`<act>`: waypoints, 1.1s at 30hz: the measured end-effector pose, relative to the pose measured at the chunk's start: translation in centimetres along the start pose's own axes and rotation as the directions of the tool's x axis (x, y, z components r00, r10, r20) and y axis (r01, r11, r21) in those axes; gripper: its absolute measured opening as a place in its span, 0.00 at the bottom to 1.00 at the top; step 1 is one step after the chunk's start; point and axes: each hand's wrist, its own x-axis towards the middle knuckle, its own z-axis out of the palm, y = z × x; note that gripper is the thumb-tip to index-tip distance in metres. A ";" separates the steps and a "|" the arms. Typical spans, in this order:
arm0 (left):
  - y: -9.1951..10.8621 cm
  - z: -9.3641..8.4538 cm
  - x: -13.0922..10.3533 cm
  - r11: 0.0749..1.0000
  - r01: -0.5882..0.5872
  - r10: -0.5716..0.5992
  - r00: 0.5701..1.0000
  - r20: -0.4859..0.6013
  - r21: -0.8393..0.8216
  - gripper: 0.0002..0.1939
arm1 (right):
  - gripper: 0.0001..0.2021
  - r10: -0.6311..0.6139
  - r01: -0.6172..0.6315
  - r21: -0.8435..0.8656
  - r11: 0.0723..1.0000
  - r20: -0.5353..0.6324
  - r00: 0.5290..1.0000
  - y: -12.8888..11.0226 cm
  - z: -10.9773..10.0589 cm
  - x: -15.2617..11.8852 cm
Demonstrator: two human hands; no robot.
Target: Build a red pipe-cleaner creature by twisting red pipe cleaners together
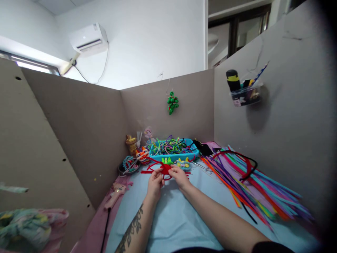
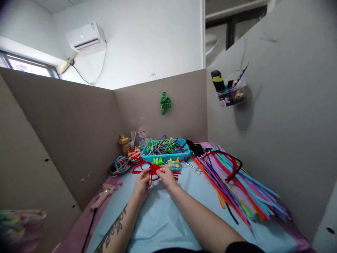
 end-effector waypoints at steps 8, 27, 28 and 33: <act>0.1 -0.2 0.2 0.961 -0.198 0.238 0.949 -0.205 0.195 0.17 | 0.20 0.092 -0.087 0.222 0.971 -0.012 0.996 1.1 -0.3 1.2; 0.0 -0.3 0.2 0.967 -0.020 0.017 1.000 0.015 0.256 0.18 | 0.14 0.304 -0.279 0.418 0.864 0.008 0.953 -0.2 0.6 -0.4; 0.0 -0.3 0.1 0.962 -0.031 0.028 1.000 0.014 0.271 0.18 | 0.15 0.317 -0.290 0.419 0.861 0.006 0.949 -0.2 0.6 -0.5; 0.5 -0.5 0.2 0.956 0.006 0.008 0.999 -0.047 0.294 0.19 | 0.16 0.307 -0.278 0.431 0.858 0.003 0.952 -0.1 0.3 -0.3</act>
